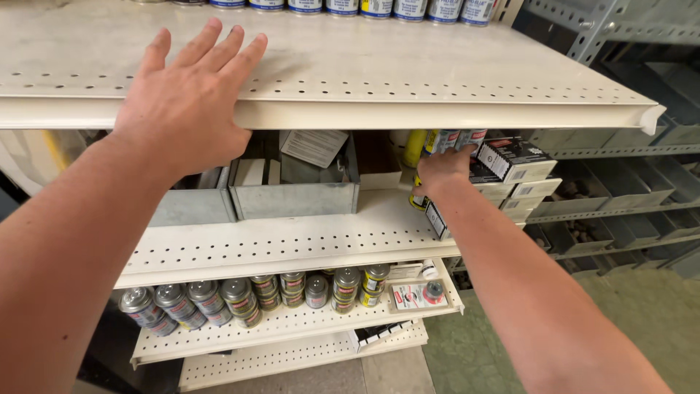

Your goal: The person picks up metal cans from the lower shelves and from a metal bin, and places them in rows on the upper shelf.

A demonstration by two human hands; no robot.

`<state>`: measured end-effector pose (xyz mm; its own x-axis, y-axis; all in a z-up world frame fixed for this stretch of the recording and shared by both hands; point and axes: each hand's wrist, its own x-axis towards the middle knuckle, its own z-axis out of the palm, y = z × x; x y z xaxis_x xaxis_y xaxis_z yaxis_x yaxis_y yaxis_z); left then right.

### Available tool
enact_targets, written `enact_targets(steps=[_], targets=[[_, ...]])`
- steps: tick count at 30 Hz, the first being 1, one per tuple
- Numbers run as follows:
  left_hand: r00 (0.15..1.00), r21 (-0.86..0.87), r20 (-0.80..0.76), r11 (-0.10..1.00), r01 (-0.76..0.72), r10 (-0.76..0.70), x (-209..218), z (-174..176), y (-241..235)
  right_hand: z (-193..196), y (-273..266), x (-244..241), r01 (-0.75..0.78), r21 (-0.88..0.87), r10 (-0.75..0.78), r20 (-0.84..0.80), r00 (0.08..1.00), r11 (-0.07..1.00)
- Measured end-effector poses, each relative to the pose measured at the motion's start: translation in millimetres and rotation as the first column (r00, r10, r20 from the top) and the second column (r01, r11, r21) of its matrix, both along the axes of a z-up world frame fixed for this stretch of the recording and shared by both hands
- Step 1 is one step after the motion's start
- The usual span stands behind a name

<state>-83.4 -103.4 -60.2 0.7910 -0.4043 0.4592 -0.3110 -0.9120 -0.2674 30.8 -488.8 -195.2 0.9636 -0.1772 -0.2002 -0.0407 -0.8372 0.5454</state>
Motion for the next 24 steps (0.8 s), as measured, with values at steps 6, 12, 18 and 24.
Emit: enact_targets(steps=[6, 12, 18, 24], targets=[[1.0, -0.003, -0.011, 1.0, -0.018, 0.018, -3.8, 2.4, -3.4, 2.0, 21.8, -19.2, 0.022, -0.111, -0.018, 0.039, 0.999, 0.994], [0.999, 0.033, 0.052, 0.999, -0.004, 0.002, 1.7, -3.3, 1.2, -36.4, 16.3, -11.7, -0.03, -0.19, 0.072, 0.221, 0.973, 0.981], [0.999, 0.02, 0.03, 0.999, -0.037, 0.037, 2.0, -1.5, -1.1, -8.4, 36.1, -49.6, -0.084, -0.231, 0.126, 0.175, 0.976, 0.969], [0.998, 0.039, 0.054, 0.999, -0.014, 0.012, 4.4, -3.6, 2.0, -61.0, 17.3, 13.3, -0.163, -0.215, 0.235, 0.372, 0.898, 0.963]])
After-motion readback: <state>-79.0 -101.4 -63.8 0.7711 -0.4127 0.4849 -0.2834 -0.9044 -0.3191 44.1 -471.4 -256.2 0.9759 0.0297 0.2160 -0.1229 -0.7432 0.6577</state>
